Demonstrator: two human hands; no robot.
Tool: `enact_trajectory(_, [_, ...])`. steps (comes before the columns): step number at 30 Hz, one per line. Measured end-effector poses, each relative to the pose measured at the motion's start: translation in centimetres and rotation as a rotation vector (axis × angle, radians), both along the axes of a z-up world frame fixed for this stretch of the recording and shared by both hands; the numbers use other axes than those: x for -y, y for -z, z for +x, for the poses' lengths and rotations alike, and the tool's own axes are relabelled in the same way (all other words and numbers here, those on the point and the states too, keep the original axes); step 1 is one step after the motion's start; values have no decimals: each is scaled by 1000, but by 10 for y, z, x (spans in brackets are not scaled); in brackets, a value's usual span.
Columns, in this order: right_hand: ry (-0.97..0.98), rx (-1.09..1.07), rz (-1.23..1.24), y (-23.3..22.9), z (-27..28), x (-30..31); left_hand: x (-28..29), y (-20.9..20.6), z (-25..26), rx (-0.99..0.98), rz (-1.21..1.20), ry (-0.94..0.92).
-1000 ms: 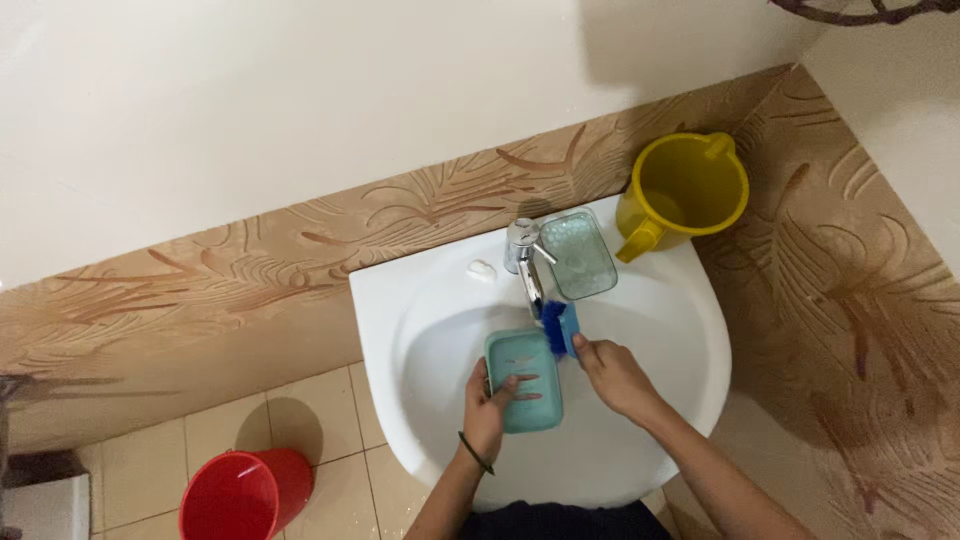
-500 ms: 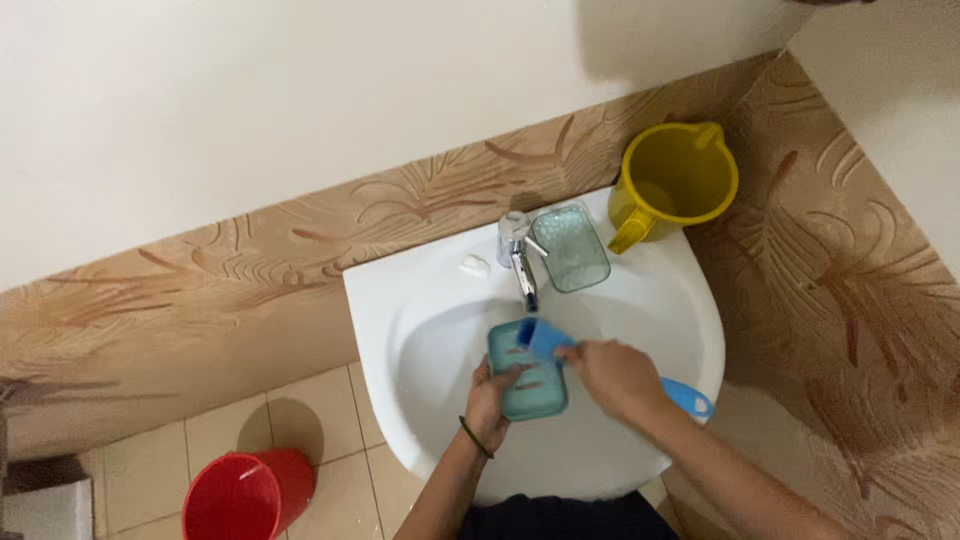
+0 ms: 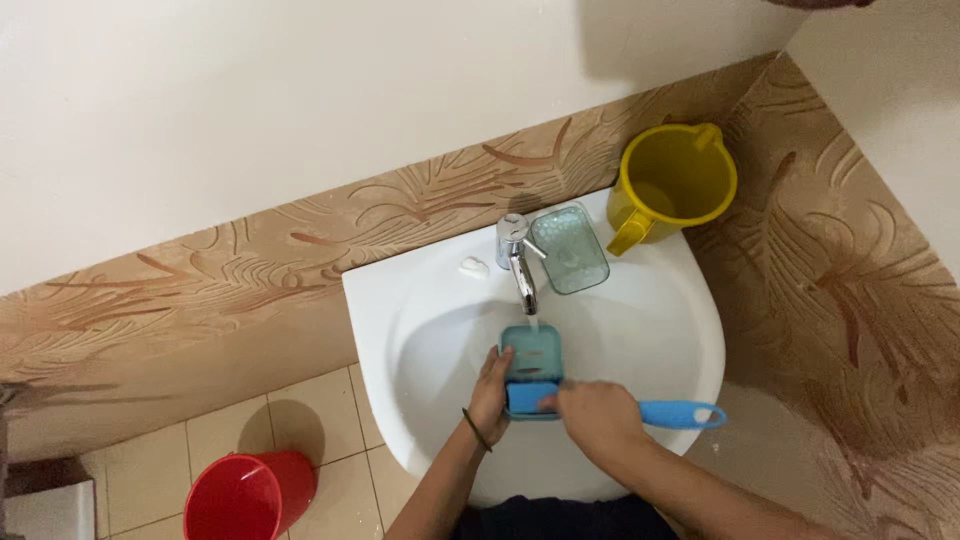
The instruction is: The person cleans a plastic soap dish and a sink basin by hand using a brush and water, then rinses their hands and the faucet area.
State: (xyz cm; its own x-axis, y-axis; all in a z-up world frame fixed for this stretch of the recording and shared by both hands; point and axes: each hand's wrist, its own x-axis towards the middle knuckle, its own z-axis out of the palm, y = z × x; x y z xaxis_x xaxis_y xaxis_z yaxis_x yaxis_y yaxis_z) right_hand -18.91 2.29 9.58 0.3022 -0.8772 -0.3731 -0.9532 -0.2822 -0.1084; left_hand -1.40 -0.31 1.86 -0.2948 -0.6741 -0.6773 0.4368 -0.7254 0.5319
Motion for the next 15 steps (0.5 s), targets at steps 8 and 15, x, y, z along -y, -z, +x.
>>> enact_trajectory(8, [155, -148, -20, -17, 6, 30, 5, 17, -12, -406, -53, -27])
enact_trajectory(15, [93, -58, 140, -14, 4, 4, -4, -6, -15, -74, -52, -25])
